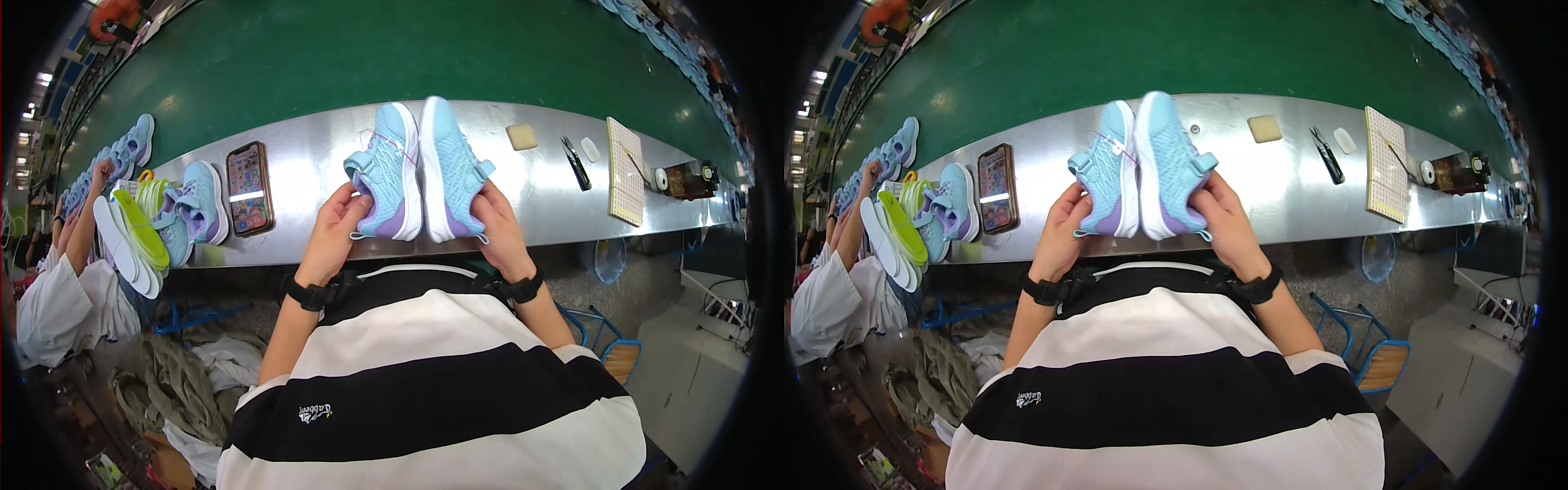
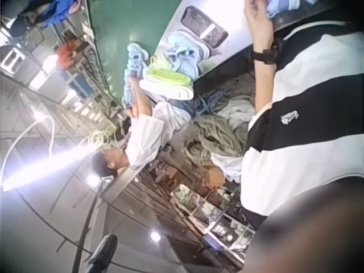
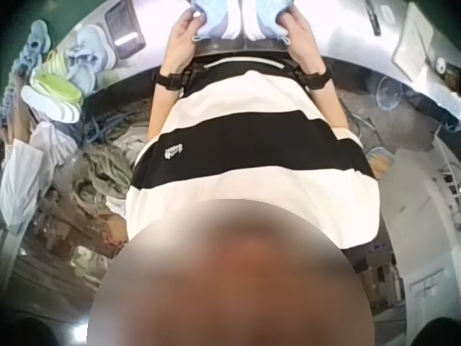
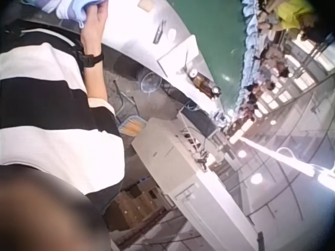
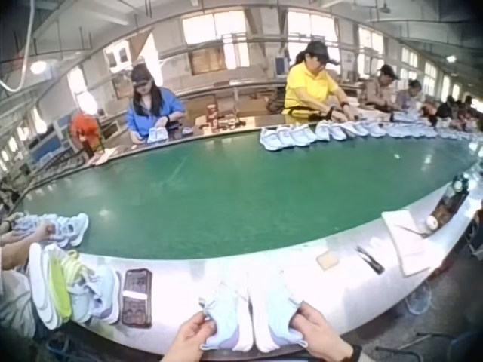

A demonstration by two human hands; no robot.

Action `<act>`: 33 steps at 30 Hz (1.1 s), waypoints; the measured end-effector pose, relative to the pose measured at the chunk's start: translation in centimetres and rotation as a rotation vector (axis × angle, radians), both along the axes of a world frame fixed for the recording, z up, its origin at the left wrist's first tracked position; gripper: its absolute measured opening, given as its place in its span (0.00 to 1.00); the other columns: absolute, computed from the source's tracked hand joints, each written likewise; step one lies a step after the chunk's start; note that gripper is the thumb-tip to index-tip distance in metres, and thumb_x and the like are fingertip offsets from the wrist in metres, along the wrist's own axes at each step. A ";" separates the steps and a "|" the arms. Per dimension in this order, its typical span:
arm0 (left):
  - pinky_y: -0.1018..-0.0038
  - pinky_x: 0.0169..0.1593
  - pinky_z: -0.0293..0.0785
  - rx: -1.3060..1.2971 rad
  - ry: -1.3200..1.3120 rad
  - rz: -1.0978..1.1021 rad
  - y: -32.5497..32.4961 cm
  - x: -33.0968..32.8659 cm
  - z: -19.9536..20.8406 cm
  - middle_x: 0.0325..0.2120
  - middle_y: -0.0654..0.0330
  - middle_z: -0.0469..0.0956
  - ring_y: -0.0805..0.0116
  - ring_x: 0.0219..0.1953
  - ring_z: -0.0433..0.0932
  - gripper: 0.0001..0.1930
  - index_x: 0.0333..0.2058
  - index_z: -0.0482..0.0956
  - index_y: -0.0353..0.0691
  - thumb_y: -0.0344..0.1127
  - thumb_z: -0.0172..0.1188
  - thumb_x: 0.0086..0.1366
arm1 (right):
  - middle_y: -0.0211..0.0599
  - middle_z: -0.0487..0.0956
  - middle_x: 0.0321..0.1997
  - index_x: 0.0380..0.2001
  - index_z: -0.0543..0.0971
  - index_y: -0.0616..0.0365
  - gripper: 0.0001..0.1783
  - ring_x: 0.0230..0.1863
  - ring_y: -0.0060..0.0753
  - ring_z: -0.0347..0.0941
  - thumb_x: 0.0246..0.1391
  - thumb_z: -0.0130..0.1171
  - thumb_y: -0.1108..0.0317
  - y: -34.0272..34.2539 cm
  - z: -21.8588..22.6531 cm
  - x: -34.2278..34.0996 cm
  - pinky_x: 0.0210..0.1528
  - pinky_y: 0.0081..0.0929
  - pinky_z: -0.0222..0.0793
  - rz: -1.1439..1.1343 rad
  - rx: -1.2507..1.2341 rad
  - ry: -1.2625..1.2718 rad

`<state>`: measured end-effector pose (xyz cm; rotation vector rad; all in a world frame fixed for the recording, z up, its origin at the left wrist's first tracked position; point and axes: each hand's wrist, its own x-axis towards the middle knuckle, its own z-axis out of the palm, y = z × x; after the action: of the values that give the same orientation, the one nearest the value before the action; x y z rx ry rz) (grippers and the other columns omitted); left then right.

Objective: The person inspects pairs of light blue and purple shoes on a factory assembly line. They pick up shoes, examine the interior and exterior, and use a small tool to trim loose threads or excess material. The shoes are then placed back on the line.

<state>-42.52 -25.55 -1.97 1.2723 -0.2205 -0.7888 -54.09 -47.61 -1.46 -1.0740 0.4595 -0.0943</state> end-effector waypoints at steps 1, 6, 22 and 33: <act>0.74 0.58 0.70 -0.018 0.046 0.021 -0.3 -0.4 -0.1 0.54 0.58 0.74 0.71 0.53 0.74 0.22 0.64 0.61 0.34 0.31 0.46 0.73 | 0.35 0.74 0.52 0.60 0.67 0.64 0.22 0.50 0.23 0.71 0.62 0.46 0.74 0.4 0.0 0.1 0.54 0.22 0.67 -0.011 0.029 -0.038; 0.67 0.64 0.63 -0.275 0.227 0.116 -1.2 -2.2 0.9 0.64 0.59 0.61 0.66 0.63 0.65 0.29 0.69 0.49 0.44 0.33 0.46 0.72 | 0.39 0.69 0.63 0.66 0.60 0.60 0.26 0.61 0.30 0.68 0.68 0.39 0.62 1.6 1.0 1.4 0.64 0.31 0.62 -0.019 0.157 -0.146; 0.64 0.57 0.68 -0.043 -0.671 0.291 -0.4 -1.6 2.8 0.50 0.53 0.66 0.60 0.53 0.69 0.32 0.55 0.66 0.43 0.20 0.61 0.50 | 0.43 0.65 0.60 0.67 0.57 0.59 0.39 0.59 0.35 0.63 0.49 0.47 0.81 1.0 2.6 1.4 0.65 0.33 0.57 -0.085 -0.436 -0.455; 0.68 0.47 0.72 0.491 -0.883 0.109 0.4 -0.6 3.4 0.50 0.51 0.69 0.60 0.45 0.73 0.27 0.58 0.72 0.43 0.33 0.66 0.58 | 0.50 0.69 0.49 0.61 0.70 0.54 0.35 0.48 0.47 0.67 0.49 0.66 0.61 0.0 3.1 1.0 0.51 0.35 0.66 0.082 -1.305 -0.168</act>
<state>-43.09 -25.16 1.39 2.0332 -0.6856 -0.1323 -53.12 -47.58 1.65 -2.3358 0.1540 -0.4474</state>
